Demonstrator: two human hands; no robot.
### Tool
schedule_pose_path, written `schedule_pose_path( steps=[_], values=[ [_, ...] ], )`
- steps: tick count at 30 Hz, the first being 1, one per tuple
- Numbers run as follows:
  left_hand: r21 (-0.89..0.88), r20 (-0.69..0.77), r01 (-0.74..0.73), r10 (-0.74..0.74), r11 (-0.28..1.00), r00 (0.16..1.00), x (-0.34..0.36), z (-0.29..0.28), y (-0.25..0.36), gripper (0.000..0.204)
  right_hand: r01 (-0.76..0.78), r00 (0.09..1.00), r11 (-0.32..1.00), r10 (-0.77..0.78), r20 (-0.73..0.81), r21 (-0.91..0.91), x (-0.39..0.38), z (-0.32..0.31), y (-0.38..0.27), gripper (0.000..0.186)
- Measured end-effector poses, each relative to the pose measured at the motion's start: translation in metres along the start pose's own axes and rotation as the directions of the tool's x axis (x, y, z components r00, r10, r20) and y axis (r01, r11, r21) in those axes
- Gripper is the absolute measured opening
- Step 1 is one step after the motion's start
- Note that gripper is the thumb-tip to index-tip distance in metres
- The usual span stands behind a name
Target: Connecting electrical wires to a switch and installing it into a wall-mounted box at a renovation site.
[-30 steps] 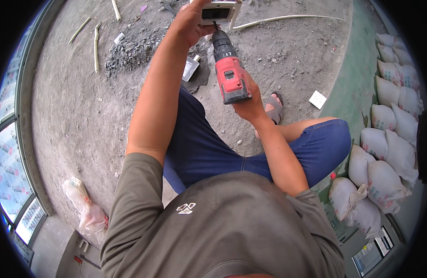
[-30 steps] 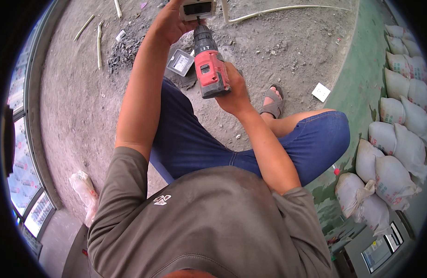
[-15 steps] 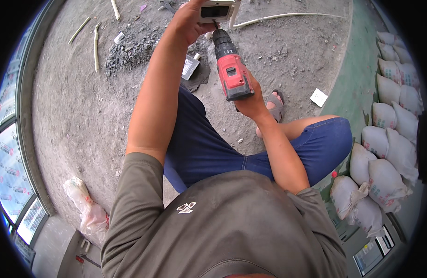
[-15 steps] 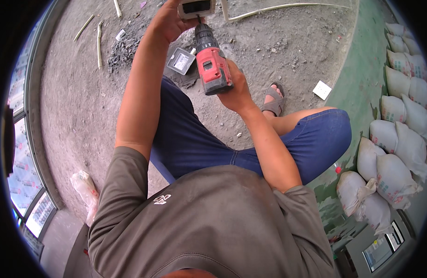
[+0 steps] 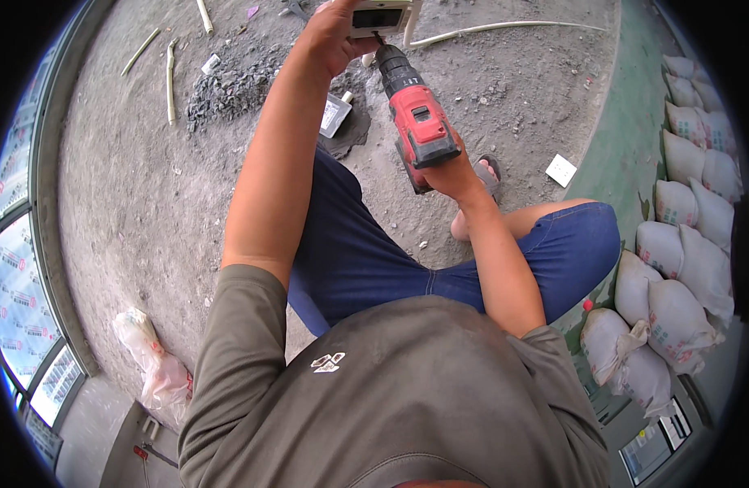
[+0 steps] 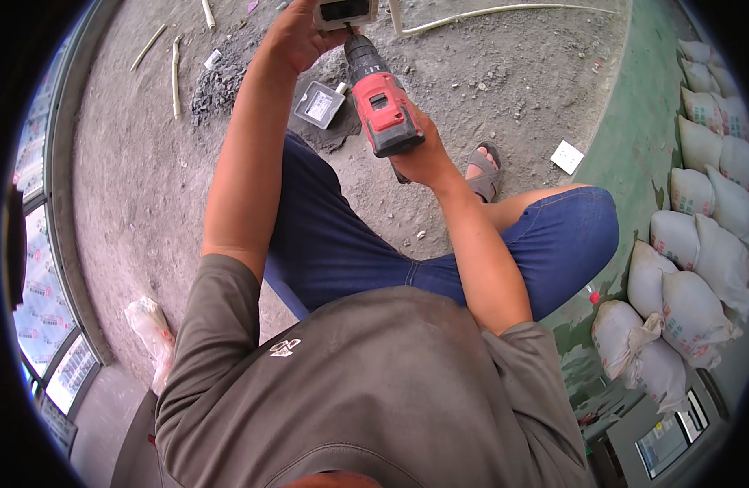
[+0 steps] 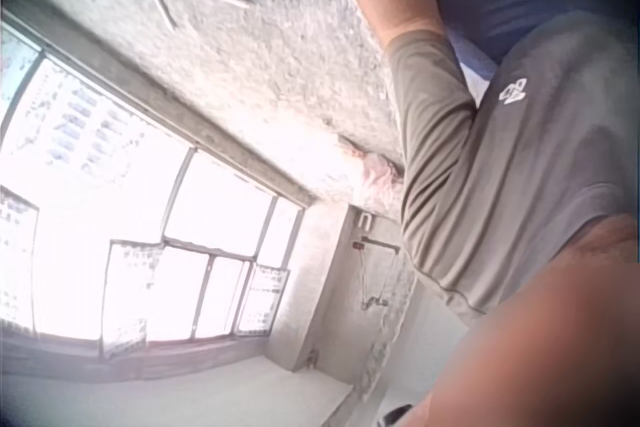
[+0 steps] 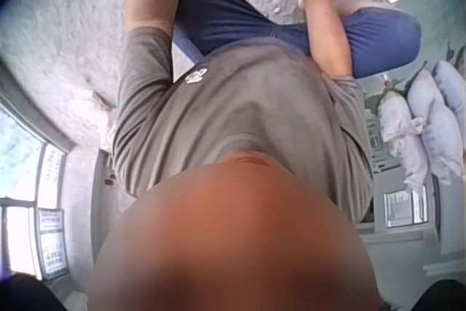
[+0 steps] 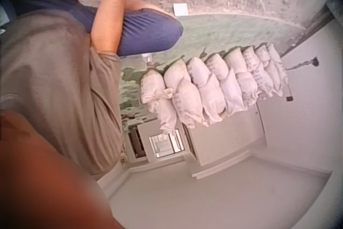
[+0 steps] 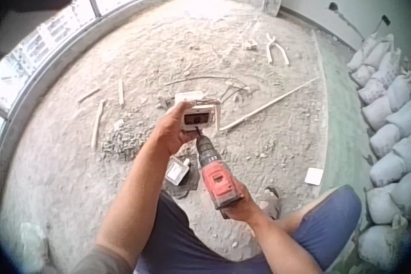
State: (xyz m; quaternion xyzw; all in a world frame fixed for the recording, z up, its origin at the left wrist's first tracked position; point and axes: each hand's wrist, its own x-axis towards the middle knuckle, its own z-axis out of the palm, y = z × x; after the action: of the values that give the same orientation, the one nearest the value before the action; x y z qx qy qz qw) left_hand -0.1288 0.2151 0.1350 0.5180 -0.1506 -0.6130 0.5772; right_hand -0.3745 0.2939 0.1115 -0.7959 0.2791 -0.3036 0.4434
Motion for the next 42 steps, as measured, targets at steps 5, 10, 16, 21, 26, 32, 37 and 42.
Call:
schedule_pose_path(
  steps=[5, 10, 16, 21, 26, 32, 37, 42],
  values=[
    [-0.004, -0.020, -0.003, 0.003, 1.000, 1.000, 0.000, -0.002, -0.001, 0.043, 0.041, 0.999, 0.999, -0.041, 0.003, 0.015, 0.000, 0.002, 0.007, 0.034],
    [-0.031, 0.010, 0.015, -0.014, 0.999, 1.000, 0.005, -0.006, -0.005, 0.042, -0.128, 0.991, 0.984, 0.121, 0.057, 0.124, -0.004, 0.005, 0.011, 0.032],
    [-0.057, -0.014, 0.015, -0.016, 0.998, 1.000, 0.005, -0.005, -0.004, 0.039, -0.274, 0.961, 0.899, 0.273, 0.053, 0.341, -0.003, 0.011, 0.011, 0.028],
    [-0.089, -0.053, -0.005, 0.000, 0.996, 0.999, -0.003, 0.006, -0.006, 0.040, 0.002, 0.998, 0.986, 0.007, -0.056, 0.168, -0.001, 0.008, 0.004, 0.024],
    [-0.241, 0.126, 0.025, 0.006, 0.970, 0.992, -0.007, -0.002, -0.010, 0.041, 0.001, 1.000, 0.994, 0.002, -0.029, 0.111, -0.003, 0.013, 0.003, 0.024],
    [-0.146, -0.064, 0.013, -0.022, 0.989, 0.998, -0.015, 0.011, -0.013, 0.048, -0.004, 0.999, 0.996, 0.007, -0.041, 0.092, -0.005, 0.014, 0.007, 0.027],
    [-0.116, -0.044, 0.006, -0.011, 0.993, 0.999, -0.015, 0.009, -0.011, 0.050, 0.007, 1.000, 0.999, -0.005, -0.030, 0.049, -0.005, 0.010, 0.010, 0.031],
    [-0.136, -0.051, 0.018, -0.025, 0.991, 0.998, -0.013, 0.012, -0.012, 0.049, -0.020, 1.000, 0.996, 0.020, 0.002, 0.087, -0.007, 0.006, 0.013, 0.033]
  ],
)
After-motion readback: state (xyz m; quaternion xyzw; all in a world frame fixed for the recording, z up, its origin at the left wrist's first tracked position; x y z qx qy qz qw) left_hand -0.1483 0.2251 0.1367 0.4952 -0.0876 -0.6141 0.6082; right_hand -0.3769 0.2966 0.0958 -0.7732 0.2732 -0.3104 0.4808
